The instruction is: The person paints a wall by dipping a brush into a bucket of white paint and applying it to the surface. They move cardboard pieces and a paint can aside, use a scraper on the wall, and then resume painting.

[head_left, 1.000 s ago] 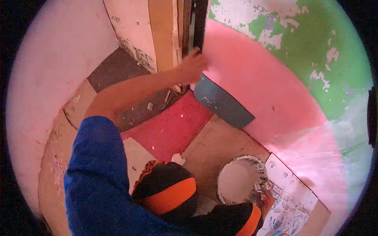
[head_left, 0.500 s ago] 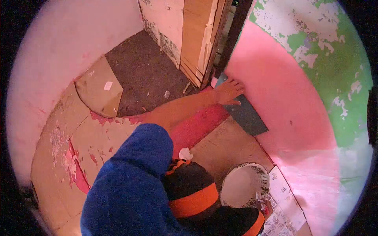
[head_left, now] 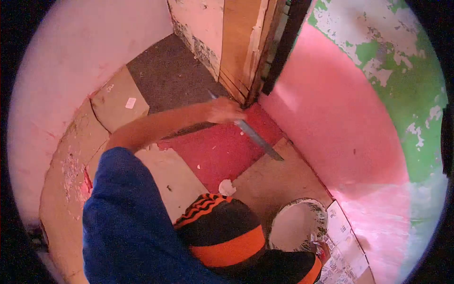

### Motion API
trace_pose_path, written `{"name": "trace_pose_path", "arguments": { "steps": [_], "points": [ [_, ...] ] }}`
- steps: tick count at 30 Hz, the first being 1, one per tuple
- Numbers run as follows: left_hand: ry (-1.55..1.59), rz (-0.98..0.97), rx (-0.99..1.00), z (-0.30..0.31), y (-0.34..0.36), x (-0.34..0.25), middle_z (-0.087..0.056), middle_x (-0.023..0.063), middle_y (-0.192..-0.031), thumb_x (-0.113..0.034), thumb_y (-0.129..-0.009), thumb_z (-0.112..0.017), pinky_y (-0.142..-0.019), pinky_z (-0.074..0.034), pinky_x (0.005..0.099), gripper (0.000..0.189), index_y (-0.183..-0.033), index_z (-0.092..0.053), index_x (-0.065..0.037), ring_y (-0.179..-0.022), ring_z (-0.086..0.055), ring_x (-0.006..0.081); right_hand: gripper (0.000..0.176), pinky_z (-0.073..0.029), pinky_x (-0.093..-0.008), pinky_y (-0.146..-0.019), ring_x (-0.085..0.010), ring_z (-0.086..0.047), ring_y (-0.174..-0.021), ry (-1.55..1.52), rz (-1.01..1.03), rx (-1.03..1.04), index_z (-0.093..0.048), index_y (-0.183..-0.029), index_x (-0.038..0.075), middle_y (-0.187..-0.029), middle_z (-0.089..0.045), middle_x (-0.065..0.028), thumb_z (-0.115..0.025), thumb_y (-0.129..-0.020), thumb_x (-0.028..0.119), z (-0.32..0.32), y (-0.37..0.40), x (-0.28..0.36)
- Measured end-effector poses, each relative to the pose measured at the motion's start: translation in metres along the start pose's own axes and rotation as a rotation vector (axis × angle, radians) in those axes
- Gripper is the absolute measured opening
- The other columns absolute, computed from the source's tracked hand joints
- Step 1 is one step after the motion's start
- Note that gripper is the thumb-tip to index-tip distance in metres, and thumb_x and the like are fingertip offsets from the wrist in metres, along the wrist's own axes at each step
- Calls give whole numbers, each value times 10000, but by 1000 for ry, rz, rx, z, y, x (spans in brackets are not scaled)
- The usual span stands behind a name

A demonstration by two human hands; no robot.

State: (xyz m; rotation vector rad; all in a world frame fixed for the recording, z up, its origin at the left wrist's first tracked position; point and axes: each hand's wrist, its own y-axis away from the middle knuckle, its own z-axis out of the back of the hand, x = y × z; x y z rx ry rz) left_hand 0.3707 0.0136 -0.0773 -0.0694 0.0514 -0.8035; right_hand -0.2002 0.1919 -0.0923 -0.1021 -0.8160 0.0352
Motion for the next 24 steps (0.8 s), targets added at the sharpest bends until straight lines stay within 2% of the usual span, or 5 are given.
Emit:
{"name": "trace_pose_path", "arguments": {
  "steps": [6, 11, 14, 18, 24],
  "points": [
    [52, 266, -36, 11, 138, 24, -510, 134, -794, -151, -758, -524, -641, -436, 432, 188, -918, -476, -65, -776, -523, 324, 171, -460, -288, -670, -197, -570, -713, -47, -121, 15, -588, -777, 33, -761, -600, -84, -663, -631, -12, -1, 1, -3],
    [-36, 898, -86, -20, 236, 2, -527, 144, -891, -67, -695, -533, -680, -433, 439, 268, -957, -477, -55, -854, -509, 346, 163, -455, -280, -676, -186, -566, -713, -62, -189, 40, -588, -773, 32, -761, -598, -76, -663, -633, -7, 2, -3, 1],
    [-251, 975, -213, -49, 274, -21, -537, 103, -891, -133, -746, -510, -698, -445, 398, 155, -887, -491, -74, -883, -513, 293, 159, -452, -276, -679, -179, -563, -712, -67, -218, 44, -588, -770, 32, -762, -597, -72, -663, -635, -4, 3, -8, 4],
    [-260, 1124, -173, -59, 292, -69, -537, 75, -870, -112, -701, -525, -692, -453, 373, 153, -850, -499, -88, -868, -518, 266, 153, -448, -270, -683, -171, -560, -712, -66, -233, 56, -588, -767, 31, -762, -596, -66, -664, -637, -1, -2, -16, 6],
    [-156, 1043, -223, -98, 325, -120, -521, 61, -929, -48, -622, -531, -749, -448, 351, 255, -873, -510, -83, -908, -494, 249, 145, -442, -261, -690, -158, -555, -711, -79, -251, 82, -588, -761, 31, -763, -593, -57, -664, -641, 5, -10, -26, 17]
  ]
}}
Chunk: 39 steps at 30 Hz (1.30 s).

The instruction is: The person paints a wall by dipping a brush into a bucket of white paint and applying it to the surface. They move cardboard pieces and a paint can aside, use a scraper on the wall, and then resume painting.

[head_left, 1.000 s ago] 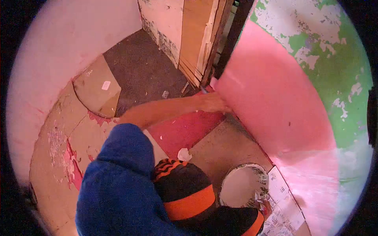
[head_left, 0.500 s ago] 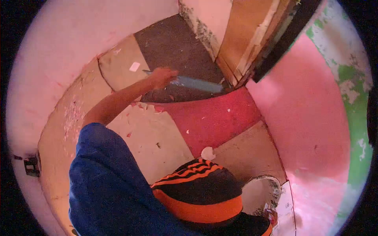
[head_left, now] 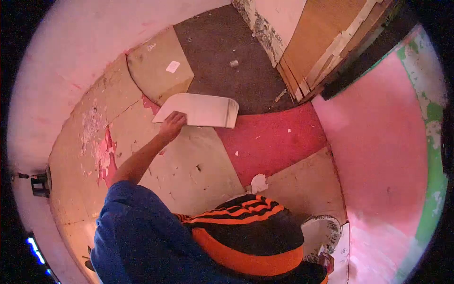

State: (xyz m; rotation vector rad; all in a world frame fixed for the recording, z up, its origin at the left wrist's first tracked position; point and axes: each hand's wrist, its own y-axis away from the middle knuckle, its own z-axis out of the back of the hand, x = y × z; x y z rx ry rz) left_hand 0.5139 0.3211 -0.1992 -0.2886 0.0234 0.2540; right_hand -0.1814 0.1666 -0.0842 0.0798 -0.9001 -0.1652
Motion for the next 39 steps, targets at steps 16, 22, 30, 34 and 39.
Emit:
{"name": "trace_pose_path", "arguments": {
  "steps": [16, 22, 30, 34, 39],
  "points": [
    [-12, -163, 368, 6, -3, 46, -457, 100, -1184, -22, -681, -507, -893, -389, 356, 421, -1096, -460, -68, -1087, -440, 281, 216, -478, -285, -579, -199, -570, -665, 323, 485, -54, -602, -779, 16, -764, -590, -90, -614, -586, -78, 12, 14, -8],
    [233, 246, 374, 81, -122, 37, -569, 166, -903, -138, -745, -553, -768, -417, 374, 269, -1000, -521, -58, -882, -555, 270, 187, -472, -291, -570, -181, -562, -660, -14, -16, -95, -588, -749, -4, -723, -569, -71, -623, -578, -74, 2, 15, 15],
    [745, 334, 211, 76, -143, 101, -572, 34, -882, -158, -772, -588, -692, -417, 281, 244, -970, -523, -31, -826, -528, 131, 146, -464, -280, -606, -180, -553, -658, -141, -115, -233, -586, -748, -2, -721, -566, -81, -629, -612, -31, 9, 23, 37],
    [866, 760, 192, 110, -105, 104, -564, 69, -923, -216, -778, -574, -741, -429, 304, 360, -1065, -482, -19, -835, -538, 163, 138, -463, -283, -612, -182, -554, -662, -46, -79, -207, -588, -749, 0, -721, -569, -82, -628, -619, -21, 13, 23, 26],
    [1288, 981, -24, 94, 41, 132, -561, 69, -944, -236, -790, -558, -732, -436, 303, 389, -1107, -456, -34, -800, -544, 172, 127, -461, -286, -620, -185, -556, -666, 52, -37, -84, -590, -750, 3, -721, -572, -83, -627, -629, -8, 1, 9, 24]
  ]
}}
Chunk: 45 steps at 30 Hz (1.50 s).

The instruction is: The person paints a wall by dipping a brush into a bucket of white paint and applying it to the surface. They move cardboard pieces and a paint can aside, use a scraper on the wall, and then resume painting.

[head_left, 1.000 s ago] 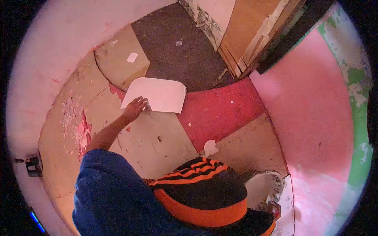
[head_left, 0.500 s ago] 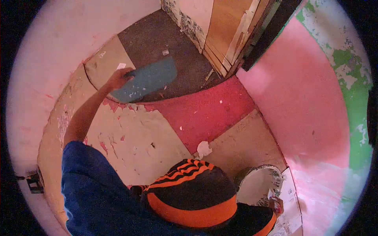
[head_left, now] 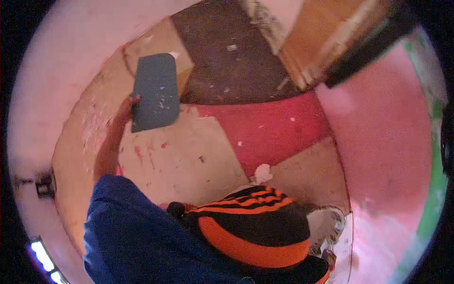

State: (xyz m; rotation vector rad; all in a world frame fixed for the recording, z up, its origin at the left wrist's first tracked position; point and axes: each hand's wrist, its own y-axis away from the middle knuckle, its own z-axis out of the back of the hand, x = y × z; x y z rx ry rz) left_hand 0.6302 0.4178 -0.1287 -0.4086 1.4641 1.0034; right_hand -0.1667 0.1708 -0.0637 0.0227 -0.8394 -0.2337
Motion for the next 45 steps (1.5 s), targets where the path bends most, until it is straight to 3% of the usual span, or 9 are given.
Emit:
{"name": "trace_pose_path", "arguments": {
  "steps": [6, 14, 16, 24, 27, 33, 36, 39, 45],
  "points": [
    [404, 148, -295, 8, 104, 133, -550, 73, -986, -260, -783, -562, -738, -447, 359, 379, -1085, -454, -56, -835, -537, 199, 116, -458, -290, -630, -189, -558, -672, 106, 105, 184, -592, -751, 6, -721, -577, -85, -626, -640, 7, -49, -26, 15],
    [-115, -80, -266, 57, 163, 271, -507, 40, -942, -218, -779, -585, -775, -414, 331, 420, -1151, -404, -143, -913, -486, 191, 103, -455, -296, -643, -194, -561, -679, 225, 217, 359, -596, -753, 9, -721, -583, -87, -624, -655, 28, -87, -53, 31],
    [551, 300, -310, 18, 164, 215, -499, 22, -867, -214, -782, -584, -693, -430, 311, 377, -1116, -422, -152, -844, -491, 156, 101, -454, -297, -646, -195, -562, -681, 236, 224, 361, -597, -753, 10, -721, -584, -88, -623, -659, 33, -87, -56, 32],
    [90, 237, -7, -32, 211, 211, -520, 24, -789, -319, -793, -570, -582, -447, 268, 372, -1051, -446, -80, -666, -517, 141, 93, -451, -303, -659, -200, -564, -688, 262, 224, 347, -600, -755, 14, -722, -590, -90, -621, -674, 54, -69, -59, 17],
    [-82, 738, -93, -59, 227, 137, -545, 76, -663, -342, -784, -578, -481, -474, 288, 326, -886, -534, -36, -520, -532, 159, 91, -450, -305, -664, -202, -565, -691, 285, 220, 318, -602, -755, 16, -722, -592, -91, -620, -680, 62, -52, -51, 1],
    [-91, 556, 124, -85, 195, 115, -552, 101, -640, -303, -762, -602, -426, -467, 290, 325, -872, -551, -1, -528, -573, 182, 89, -448, -309, -673, -206, -568, -696, 842, 497, 323, -604, -757, 19, -722, -596, -93, -619, -691, 77, -20, -14, -61],
    [-647, -140, 573, -144, 138, 103, -563, 145, -782, -272, -778, -569, -608, -486, 347, 294, -887, -540, -1, -709, -586, 218, 99, -444, -311, -656, -215, -568, -687, 177, 217, 290, -604, -738, 6, -722, -599, -101, -620, -693, 93, -61, 6, 1],
    [-581, 239, 605, -239, 96, 70, -587, 83, -836, -337, -822, -519, -601, -484, 289, 326, -935, -532, -32, -756, -587, 177, 87, -437, -311, -674, -215, -575, -686, 234, 336, 326, -605, -704, 20, -708, -608, -100, -636, -664, 91, -60, 2, 22],
    [-588, -27, 1225, -435, 122, -4, -563, 126, -913, -353, -800, -538, -767, -429, 325, 403, -1012, -486, -14, -850, -547, 208, 97, -438, -295, -604, -202, -567, -639, 234, 346, 97, -597, -685, 19, -692, -600, -93, -651, -660, 96, -21, 15, 50]
  ]
}}
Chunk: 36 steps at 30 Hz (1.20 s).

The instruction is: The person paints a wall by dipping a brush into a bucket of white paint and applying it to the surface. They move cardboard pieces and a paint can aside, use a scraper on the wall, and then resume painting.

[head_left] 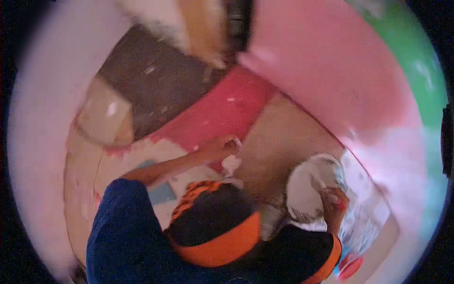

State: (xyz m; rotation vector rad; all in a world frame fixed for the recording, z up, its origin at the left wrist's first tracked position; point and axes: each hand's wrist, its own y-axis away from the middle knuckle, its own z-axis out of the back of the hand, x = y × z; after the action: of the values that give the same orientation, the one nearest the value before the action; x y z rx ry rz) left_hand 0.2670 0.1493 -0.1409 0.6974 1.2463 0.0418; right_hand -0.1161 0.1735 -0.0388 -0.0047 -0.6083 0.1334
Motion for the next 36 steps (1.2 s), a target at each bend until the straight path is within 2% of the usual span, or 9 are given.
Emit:
{"name": "trace_pose_path", "arguments": {
  "steps": [2, 8, 13, 16, 22, 27, 31, 34, 36],
  "points": [
    [109, -226, 199, -39, -49, -28, -558, 119, -977, -324, -800, -555, -823, -416, 340, 416, -1084, -451, -39, -921, -535, 223, 96, -436, -275, -561, -165, -559, -614, -318, -282, -146, -589, -657, 16, -656, -587, -72, -659, -658, 82, 2, 28, -11],
    [-122, -214, 258, -127, -103, -104, -453, 205, -1140, -340, -797, -552, -922, -332, 368, 588, -1206, -312, 8, -1092, -423, 278, 82, -454, -224, -614, -106, -536, -659, -583, -444, -470, -590, -707, 15, -786, -571, -43, -663, -676, 33, 24, 69, -44],
    [-166, -94, 237, -132, -113, -126, -483, 191, -1080, -321, -796, -547, -840, -397, 349, 519, -1159, -354, -3, -986, -482, 246, 83, -438, -218, -611, -92, -528, -678, -463, -549, -423, -547, -687, 6, -731, -556, -29, -630, -689, 2, 22, 92, -60],
    [-120, 149, 353, -126, -105, -124, -499, 170, -1023, -302, -792, -558, -790, -423, 344, 465, -1111, -379, -15, -925, -497, 215, 87, -442, -232, -612, -114, -540, -671, -776, -561, -744, -546, -714, -4, -734, -556, -42, -630, -692, 7, 16, 101, -56],
    [-187, 45, 279, -85, -100, -95, -506, 193, -1038, -335, -801, -534, -781, -429, 351, 652, -1231, -207, 31, -908, -532, 258, 170, -456, -231, -588, -118, -552, -672, -1258, -825, -705, -542, -815, 21, -768, -563, -51, -651, -687, 42, 2, 91, -45],
    [-360, -65, 232, -45, -91, -122, -465, 189, -1103, -330, -807, -525, -795, -426, 358, 666, -1256, -176, 16, -969, -498, 258, 179, -482, -235, -618, -135, -572, -687, -1889, -696, -332, -550, -913, 27, -814, -587, -56, -504, -797, 155, -17, 67, -76],
    [-309, -24, 282, -35, -88, -146, -431, 187, -1154, -332, -807, -523, -826, -409, 366, 668, -1264, -171, 4, -1024, -463, 273, 162, -488, -229, -620, -146, -573, -739, -1971, -637, -449, -549, -898, 21, -832, -590, -64, -519, -785, 133, 2, 43, -87],
    [-189, 279, 291, -28, -111, -149, -412, 205, -1172, -317, -809, -513, -880, -367, 382, 643, -1262, -177, -7, -1061, -433, 313, 153, -492, -219, -618, -154, -575, -735, -2014, -629, -703, -545, -885, 14, -843, -588, -67, -525, -779, 123, 7, 26, -108],
    [-988, -407, -50, -45, -126, -173, -410, 238, -1149, -321, -790, -525, -915, -329, 395, 620, -1237, -235, -5, -1047, -433, 364, 144, -499, -215, -627, -158, -572, -757, -1992, -632, -793, -543, -885, 12, -854, -586, -69, -524, -779, 108, 10, 21, -123]
  ]
}}
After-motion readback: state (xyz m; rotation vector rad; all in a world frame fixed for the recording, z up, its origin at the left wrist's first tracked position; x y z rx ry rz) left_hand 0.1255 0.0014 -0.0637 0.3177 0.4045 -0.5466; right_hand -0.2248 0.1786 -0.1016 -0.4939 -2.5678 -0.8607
